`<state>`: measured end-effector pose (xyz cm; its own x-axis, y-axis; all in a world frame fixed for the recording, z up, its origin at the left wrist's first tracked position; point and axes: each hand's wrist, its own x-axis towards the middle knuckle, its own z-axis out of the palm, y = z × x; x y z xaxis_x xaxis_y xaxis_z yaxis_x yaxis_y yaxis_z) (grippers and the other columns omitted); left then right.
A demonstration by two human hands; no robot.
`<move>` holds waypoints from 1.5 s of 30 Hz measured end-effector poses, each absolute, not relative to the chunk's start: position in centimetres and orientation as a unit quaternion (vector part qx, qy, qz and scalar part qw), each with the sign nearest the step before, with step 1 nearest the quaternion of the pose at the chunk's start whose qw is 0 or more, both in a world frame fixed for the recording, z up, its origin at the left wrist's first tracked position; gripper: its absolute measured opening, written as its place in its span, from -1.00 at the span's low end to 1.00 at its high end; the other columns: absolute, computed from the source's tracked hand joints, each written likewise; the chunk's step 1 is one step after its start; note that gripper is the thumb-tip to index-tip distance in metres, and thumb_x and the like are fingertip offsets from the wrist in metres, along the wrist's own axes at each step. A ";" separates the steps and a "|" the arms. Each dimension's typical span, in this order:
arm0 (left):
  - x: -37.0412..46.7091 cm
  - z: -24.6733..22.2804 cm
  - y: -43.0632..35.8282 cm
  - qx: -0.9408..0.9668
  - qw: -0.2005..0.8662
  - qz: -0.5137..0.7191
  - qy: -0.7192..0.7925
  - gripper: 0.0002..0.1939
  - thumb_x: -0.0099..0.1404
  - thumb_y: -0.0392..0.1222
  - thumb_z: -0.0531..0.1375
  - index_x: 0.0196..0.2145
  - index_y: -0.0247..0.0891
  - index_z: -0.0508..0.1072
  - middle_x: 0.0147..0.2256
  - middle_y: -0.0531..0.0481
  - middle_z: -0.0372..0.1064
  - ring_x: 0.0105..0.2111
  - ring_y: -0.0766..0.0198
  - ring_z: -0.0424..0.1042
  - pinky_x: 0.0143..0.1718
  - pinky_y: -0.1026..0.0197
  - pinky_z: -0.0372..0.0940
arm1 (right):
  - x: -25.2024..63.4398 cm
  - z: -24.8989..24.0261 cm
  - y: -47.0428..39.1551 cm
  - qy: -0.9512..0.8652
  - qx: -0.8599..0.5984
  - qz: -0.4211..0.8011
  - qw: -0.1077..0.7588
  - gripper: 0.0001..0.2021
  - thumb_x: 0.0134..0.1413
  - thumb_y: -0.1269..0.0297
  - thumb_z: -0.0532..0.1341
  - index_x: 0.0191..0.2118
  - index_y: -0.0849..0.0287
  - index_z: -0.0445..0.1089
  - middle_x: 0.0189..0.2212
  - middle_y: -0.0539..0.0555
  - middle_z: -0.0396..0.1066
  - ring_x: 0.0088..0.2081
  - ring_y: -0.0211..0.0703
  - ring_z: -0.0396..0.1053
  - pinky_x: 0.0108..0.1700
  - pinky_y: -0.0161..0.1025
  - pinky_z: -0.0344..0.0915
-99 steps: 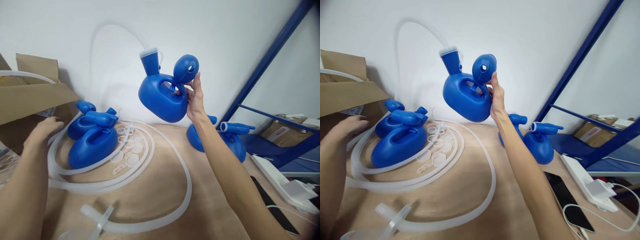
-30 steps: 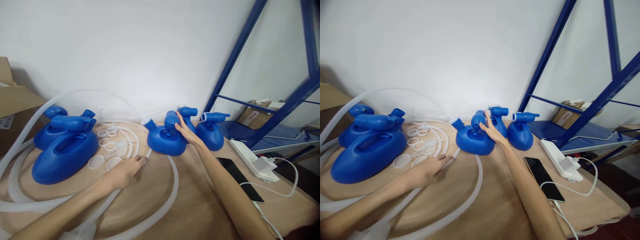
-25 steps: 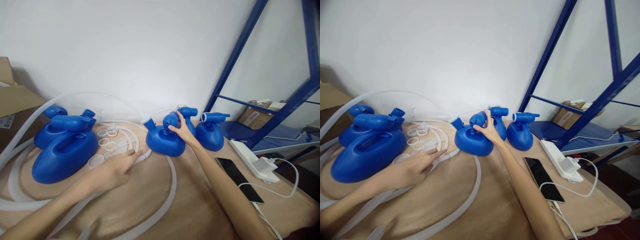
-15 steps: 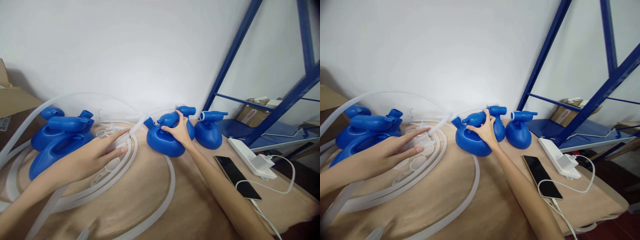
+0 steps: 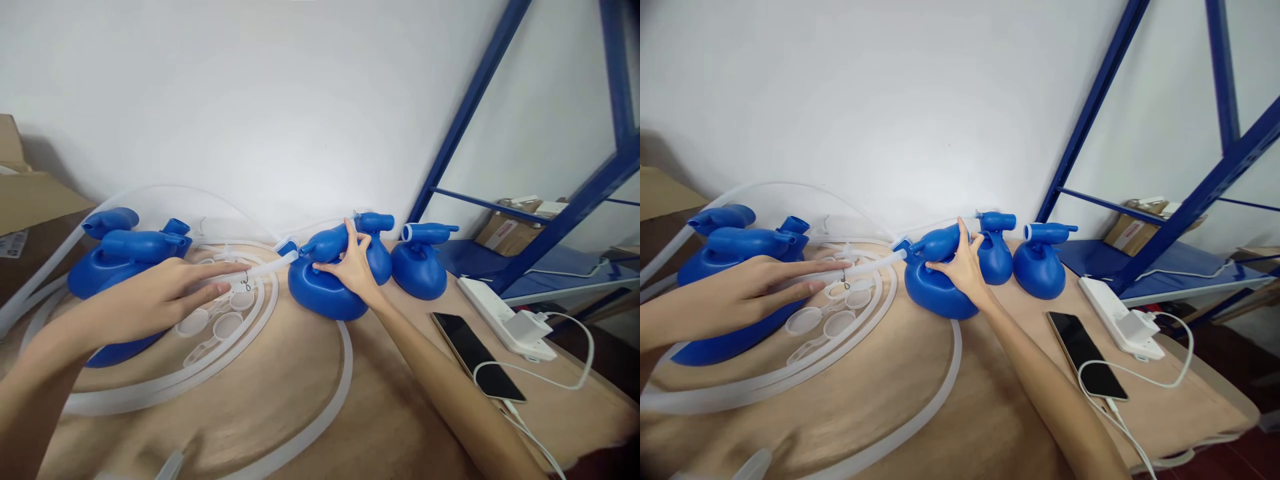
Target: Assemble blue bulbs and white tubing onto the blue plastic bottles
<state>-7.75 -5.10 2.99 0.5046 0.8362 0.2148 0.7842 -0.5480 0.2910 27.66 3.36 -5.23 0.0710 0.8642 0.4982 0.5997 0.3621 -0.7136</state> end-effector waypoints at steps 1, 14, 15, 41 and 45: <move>-7.9 3.0 -5.0 0.867 0.086 0.158 0.465 -0.43 0.49 0.27 0.03 0.32 0.10 0.42 0.29 0.18 0.40 0.31 -0.03 0.35 0.31 0.07 0.28 | 27.7 -5.3 3.5 -0.666 -0.551 0.138 0.483 0.38 -0.36 0.00 0.62 0.54 -0.09 -0.18 0.24 0.26 -0.08 0.26 0.34 0.24 0.31 0.28 0.31; -7.6 2.8 -4.6 0.872 0.093 0.149 0.456 -0.43 0.52 0.23 0.01 0.38 0.11 0.32 0.35 0.17 0.30 0.32 -0.03 0.34 0.38 0.02 0.20 | 27.8 -5.4 3.5 -0.671 -0.550 0.146 0.475 0.34 -0.28 -0.09 0.59 0.54 -0.14 -0.21 0.22 0.24 -0.03 0.26 0.36 0.28 0.32 0.31 0.29; -7.6 2.8 -4.6 0.874 0.088 0.148 0.454 -0.43 0.52 0.23 0.00 0.38 0.12 0.32 0.36 0.20 0.29 0.32 -0.02 0.34 0.37 0.04 0.22 | 27.8 -5.4 3.5 -0.672 -0.548 0.150 0.475 0.34 -0.28 -0.09 0.59 0.54 -0.15 -0.21 0.21 0.24 -0.02 0.23 0.35 0.32 0.31 0.32 0.30; -7.8 1.6 -3.1 0.879 0.104 0.159 0.438 -0.42 0.54 0.20 0.00 0.40 0.04 0.31 0.35 0.07 0.32 0.26 -0.02 0.41 0.28 0.10 0.29 | 27.6 -5.1 3.3 -0.666 -0.561 0.152 0.468 0.21 -0.27 -0.08 0.59 0.46 -0.07 -0.05 0.15 0.20 0.00 0.13 0.18 0.37 0.31 0.21 0.32; -8.3 1.3 -2.5 0.886 0.102 0.180 0.415 -0.46 0.54 0.17 0.03 0.36 0.04 0.36 0.33 0.04 0.35 0.29 -0.03 0.37 0.32 0.05 0.26 | 27.5 -5.0 3.3 -0.667 -0.559 0.156 0.467 0.22 -0.29 -0.06 0.59 0.46 -0.04 -0.05 0.13 0.19 -0.01 0.14 0.18 0.35 0.31 0.21 0.31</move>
<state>-8.26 -2.52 1.28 0.5907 0.7724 0.2333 0.6989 -0.6343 0.3304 27.49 3.27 -5.03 0.0616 0.8920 0.4479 0.6003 0.3254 -0.7306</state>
